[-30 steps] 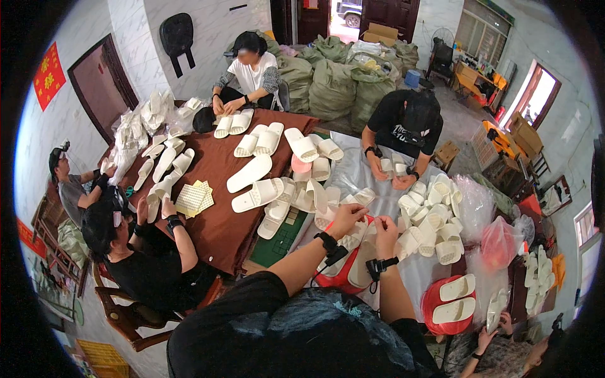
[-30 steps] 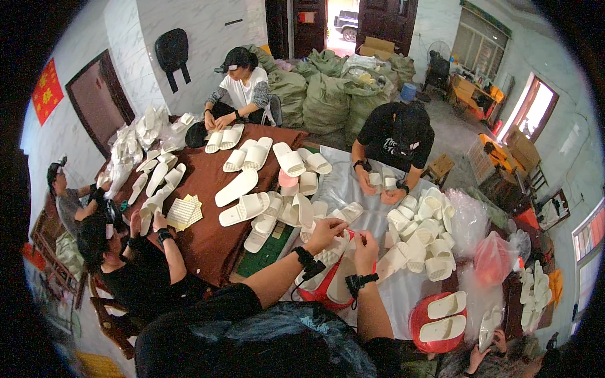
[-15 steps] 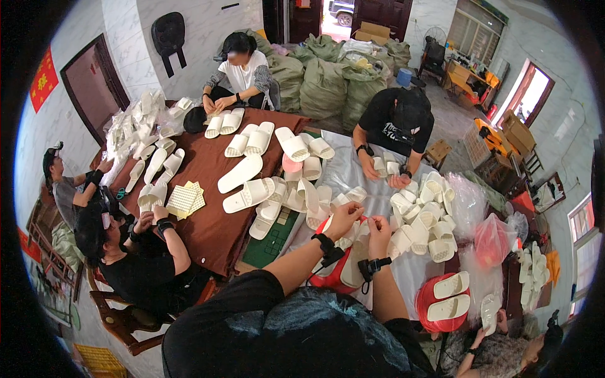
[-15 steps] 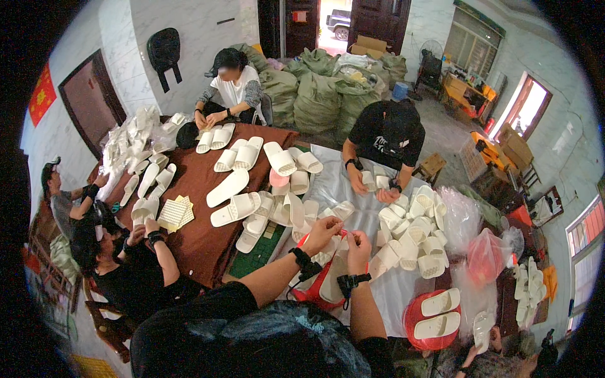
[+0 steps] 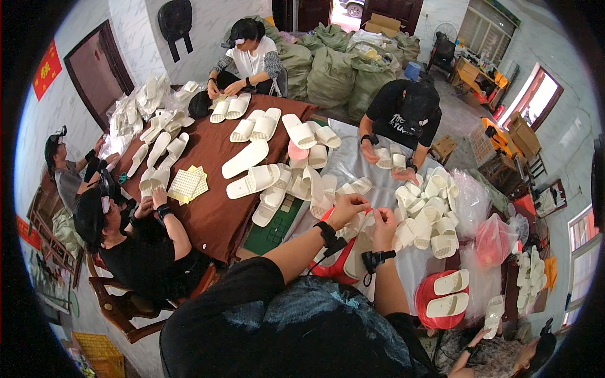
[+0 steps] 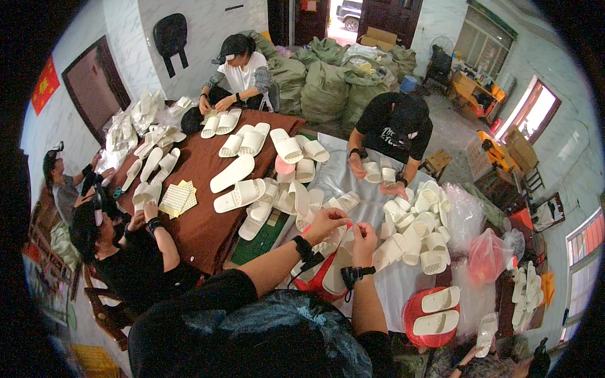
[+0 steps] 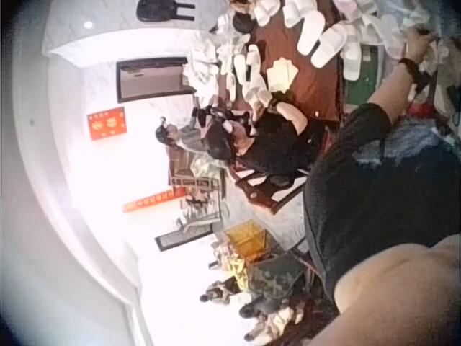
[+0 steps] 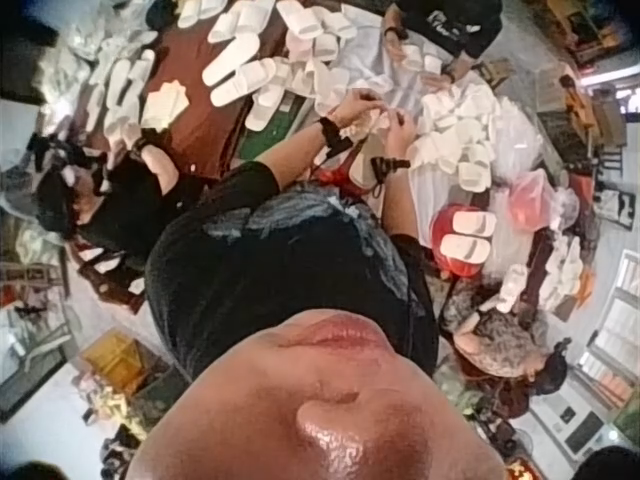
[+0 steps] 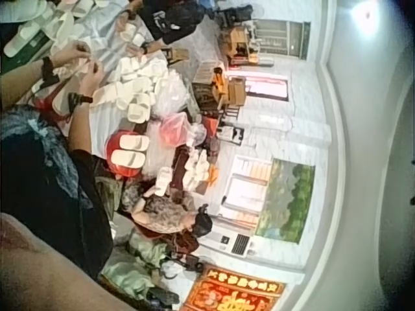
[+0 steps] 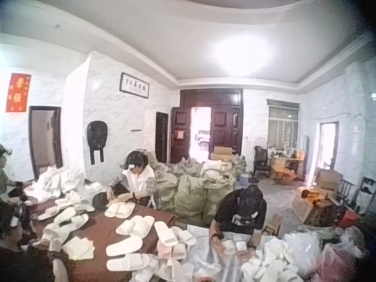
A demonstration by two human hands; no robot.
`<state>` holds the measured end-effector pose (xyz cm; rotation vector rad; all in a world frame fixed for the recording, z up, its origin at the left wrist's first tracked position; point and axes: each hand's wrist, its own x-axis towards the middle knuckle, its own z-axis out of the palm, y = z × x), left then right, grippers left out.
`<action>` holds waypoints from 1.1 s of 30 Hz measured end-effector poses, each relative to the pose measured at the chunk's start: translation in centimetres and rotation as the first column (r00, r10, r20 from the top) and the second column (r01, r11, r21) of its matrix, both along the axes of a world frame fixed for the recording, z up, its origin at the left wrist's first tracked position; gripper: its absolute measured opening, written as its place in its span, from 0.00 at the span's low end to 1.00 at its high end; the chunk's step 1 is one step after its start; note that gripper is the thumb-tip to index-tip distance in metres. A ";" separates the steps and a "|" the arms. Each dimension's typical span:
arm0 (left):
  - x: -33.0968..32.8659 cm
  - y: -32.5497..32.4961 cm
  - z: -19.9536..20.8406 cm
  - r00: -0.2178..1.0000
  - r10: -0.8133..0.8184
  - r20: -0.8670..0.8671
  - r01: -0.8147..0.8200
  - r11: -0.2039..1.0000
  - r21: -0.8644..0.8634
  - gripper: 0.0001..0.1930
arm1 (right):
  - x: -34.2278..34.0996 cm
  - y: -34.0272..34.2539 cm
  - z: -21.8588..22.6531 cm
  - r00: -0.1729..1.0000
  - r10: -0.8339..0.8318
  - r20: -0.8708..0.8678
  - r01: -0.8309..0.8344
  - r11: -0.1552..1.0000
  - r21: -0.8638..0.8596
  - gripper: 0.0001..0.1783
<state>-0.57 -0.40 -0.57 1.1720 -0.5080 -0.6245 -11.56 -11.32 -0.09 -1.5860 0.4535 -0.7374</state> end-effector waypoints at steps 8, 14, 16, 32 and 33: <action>0.0 1.1 1.6 0.999 -0.008 -0.035 0.011 0.996 0.085 0.05 | -0.3 0.6 1.2 0.998 0.056 -0.037 -0.058 0.996 -0.067 0.05; 0.2 0.8 1.1 0.998 -0.057 0.020 0.056 0.996 0.076 0.04 | 0.0 0.2 0.4 0.997 0.076 -0.019 -0.077 0.996 -0.048 0.05; 0.2 0.8 1.2 0.999 -0.047 0.017 0.046 0.997 0.068 0.04 | 0.0 0.1 0.3 0.998 0.059 -0.028 -0.061 0.997 -0.046 0.05; -0.5 1.0 0.7 0.998 -0.069 0.009 0.068 0.992 0.102 0.05 | -1.2 0.6 1.1 0.994 0.065 -0.087 -0.070 0.995 -0.063 0.07; -0.5 1.2 0.7 0.998 -0.067 -0.003 0.067 0.993 0.093 0.06 | -1.1 0.9 1.4 0.995 0.078 -0.061 -0.082 0.995 -0.061 0.07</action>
